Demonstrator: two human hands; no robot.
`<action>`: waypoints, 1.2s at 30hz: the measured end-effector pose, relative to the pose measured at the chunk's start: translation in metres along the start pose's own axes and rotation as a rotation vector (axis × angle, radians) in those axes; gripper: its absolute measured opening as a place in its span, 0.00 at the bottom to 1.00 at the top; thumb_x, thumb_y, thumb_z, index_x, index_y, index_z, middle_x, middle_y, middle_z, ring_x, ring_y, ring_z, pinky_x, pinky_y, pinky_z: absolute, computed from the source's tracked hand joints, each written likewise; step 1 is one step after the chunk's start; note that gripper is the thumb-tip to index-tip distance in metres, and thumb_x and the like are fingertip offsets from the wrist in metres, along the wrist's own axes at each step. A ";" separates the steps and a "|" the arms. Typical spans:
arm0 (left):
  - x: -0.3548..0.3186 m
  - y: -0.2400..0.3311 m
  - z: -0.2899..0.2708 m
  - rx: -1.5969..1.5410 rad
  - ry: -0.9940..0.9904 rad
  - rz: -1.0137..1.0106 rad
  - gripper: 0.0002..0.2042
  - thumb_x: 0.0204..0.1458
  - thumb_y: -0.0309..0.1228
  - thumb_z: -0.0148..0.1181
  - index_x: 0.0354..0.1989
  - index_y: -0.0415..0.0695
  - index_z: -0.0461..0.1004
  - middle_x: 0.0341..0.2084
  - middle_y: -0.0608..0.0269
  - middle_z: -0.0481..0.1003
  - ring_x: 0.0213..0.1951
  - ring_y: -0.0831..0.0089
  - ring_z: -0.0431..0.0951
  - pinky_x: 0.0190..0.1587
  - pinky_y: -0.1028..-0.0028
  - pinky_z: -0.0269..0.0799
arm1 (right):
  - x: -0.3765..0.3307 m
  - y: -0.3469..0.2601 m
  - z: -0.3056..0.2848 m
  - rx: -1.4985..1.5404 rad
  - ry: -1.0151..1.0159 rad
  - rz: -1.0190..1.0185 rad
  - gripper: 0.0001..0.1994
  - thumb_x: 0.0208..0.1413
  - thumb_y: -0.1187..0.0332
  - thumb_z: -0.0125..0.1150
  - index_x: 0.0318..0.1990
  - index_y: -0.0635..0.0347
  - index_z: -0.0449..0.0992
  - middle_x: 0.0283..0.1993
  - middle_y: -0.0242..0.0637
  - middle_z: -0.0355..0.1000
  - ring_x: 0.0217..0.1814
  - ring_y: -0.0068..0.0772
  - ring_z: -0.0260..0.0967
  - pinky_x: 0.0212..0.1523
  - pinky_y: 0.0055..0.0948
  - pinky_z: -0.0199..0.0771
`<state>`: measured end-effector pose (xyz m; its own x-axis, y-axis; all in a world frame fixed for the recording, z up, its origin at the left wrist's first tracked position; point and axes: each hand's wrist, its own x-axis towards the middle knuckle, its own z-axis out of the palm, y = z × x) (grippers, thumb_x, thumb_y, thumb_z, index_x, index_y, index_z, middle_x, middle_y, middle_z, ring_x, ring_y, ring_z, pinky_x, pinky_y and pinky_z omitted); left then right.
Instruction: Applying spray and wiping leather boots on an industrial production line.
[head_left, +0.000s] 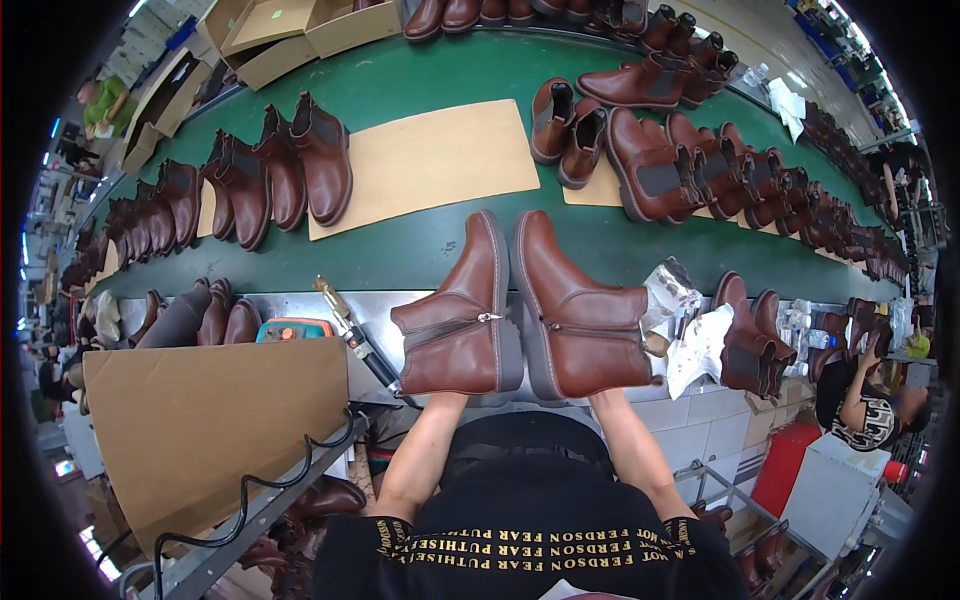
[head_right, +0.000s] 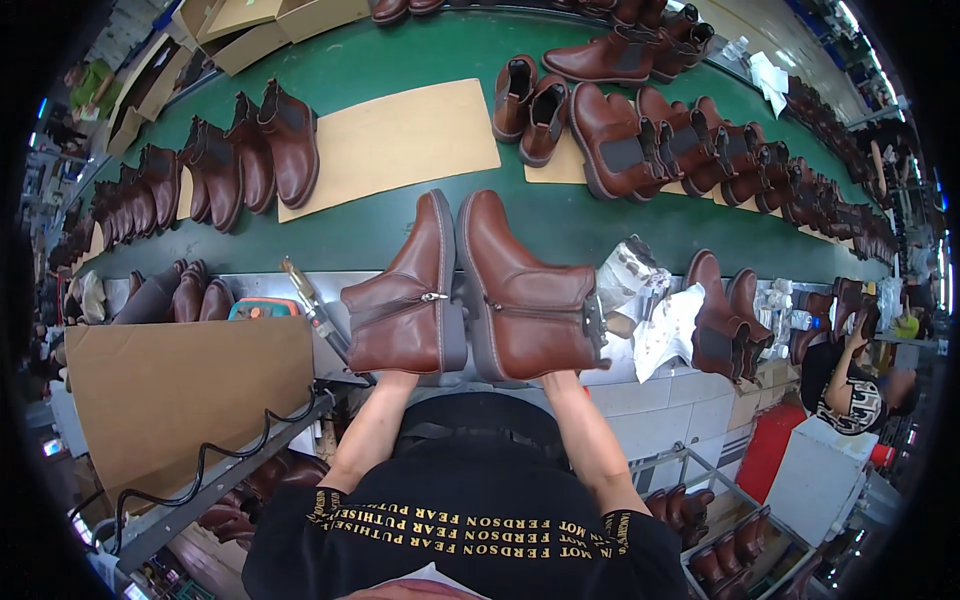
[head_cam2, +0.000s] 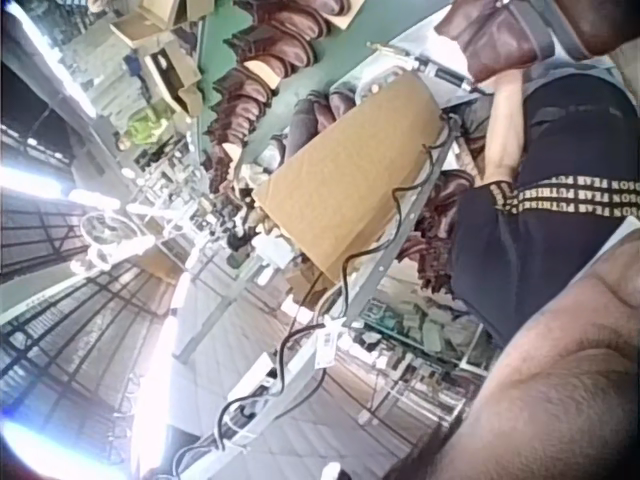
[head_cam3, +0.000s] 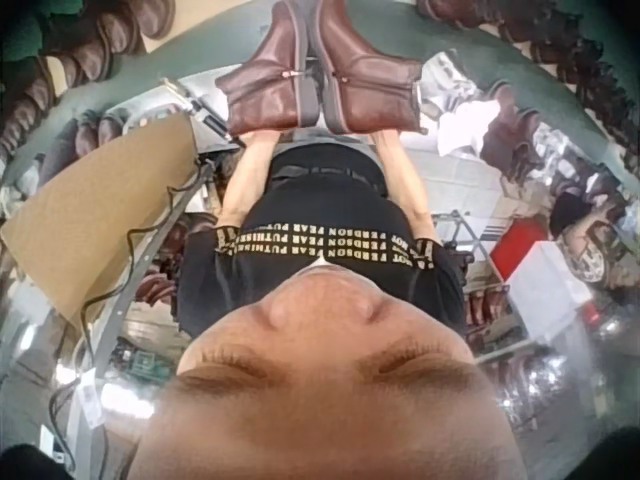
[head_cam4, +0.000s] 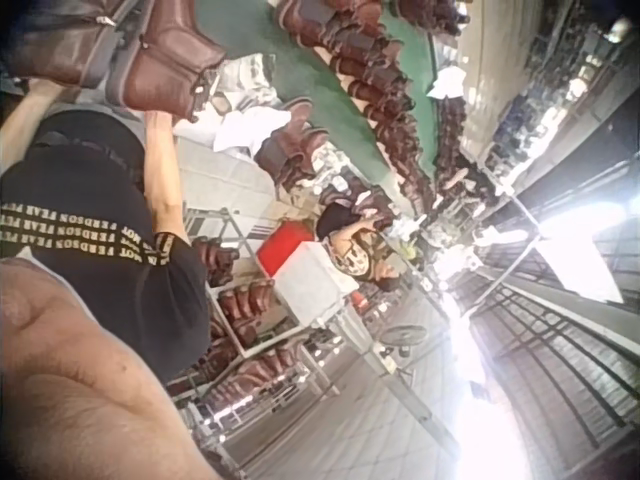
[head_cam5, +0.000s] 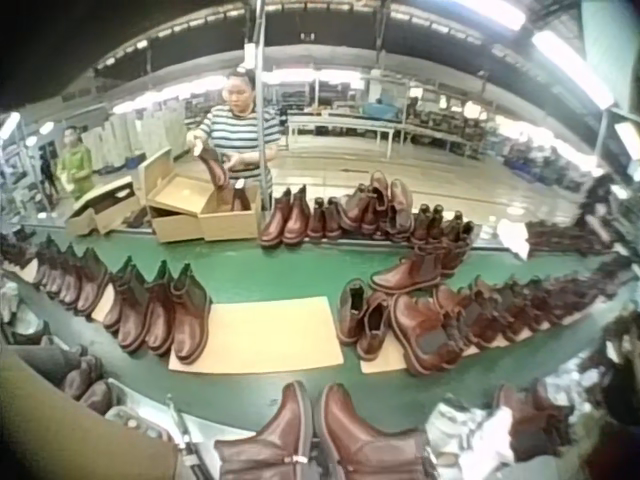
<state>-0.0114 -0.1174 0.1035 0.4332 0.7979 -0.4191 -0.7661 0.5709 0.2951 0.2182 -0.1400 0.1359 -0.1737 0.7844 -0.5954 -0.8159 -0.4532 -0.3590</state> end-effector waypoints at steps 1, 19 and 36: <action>0.000 -0.001 0.000 -0.001 0.006 0.005 0.22 0.56 0.36 0.52 0.58 0.39 0.64 0.52 0.48 0.69 0.52 0.61 0.71 0.52 0.64 0.69 | 0.002 0.005 -0.001 -0.014 0.023 -0.023 0.33 0.64 0.47 0.45 0.63 0.70 0.60 0.61 0.46 0.65 0.63 0.39 0.61 0.63 0.31 0.56; 0.056 0.036 0.011 1.574 0.314 0.334 0.45 0.35 0.49 0.72 0.59 0.35 0.60 0.53 0.34 0.64 0.53 0.40 0.67 0.54 0.53 0.64 | 0.030 -0.034 -0.005 -1.322 0.360 -0.372 0.46 0.52 0.40 0.57 0.60 0.81 0.59 0.63 0.67 0.57 0.68 0.55 0.55 0.67 0.38 0.53; 0.071 0.085 0.039 0.943 0.169 0.071 0.22 0.36 0.20 0.70 0.43 0.37 0.74 0.36 0.60 0.78 0.37 0.72 0.78 0.42 0.73 0.76 | 0.063 -0.059 0.024 -1.216 0.285 -0.329 0.42 0.32 0.64 0.77 0.60 0.62 0.67 0.47 0.44 0.77 0.49 0.38 0.75 0.56 0.30 0.69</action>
<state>-0.0269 -0.0047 0.1322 0.2701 0.8402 -0.4702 -0.0587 0.5018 0.8630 0.2425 -0.0531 0.1367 0.1843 0.8828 -0.4322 0.2513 -0.4674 -0.8476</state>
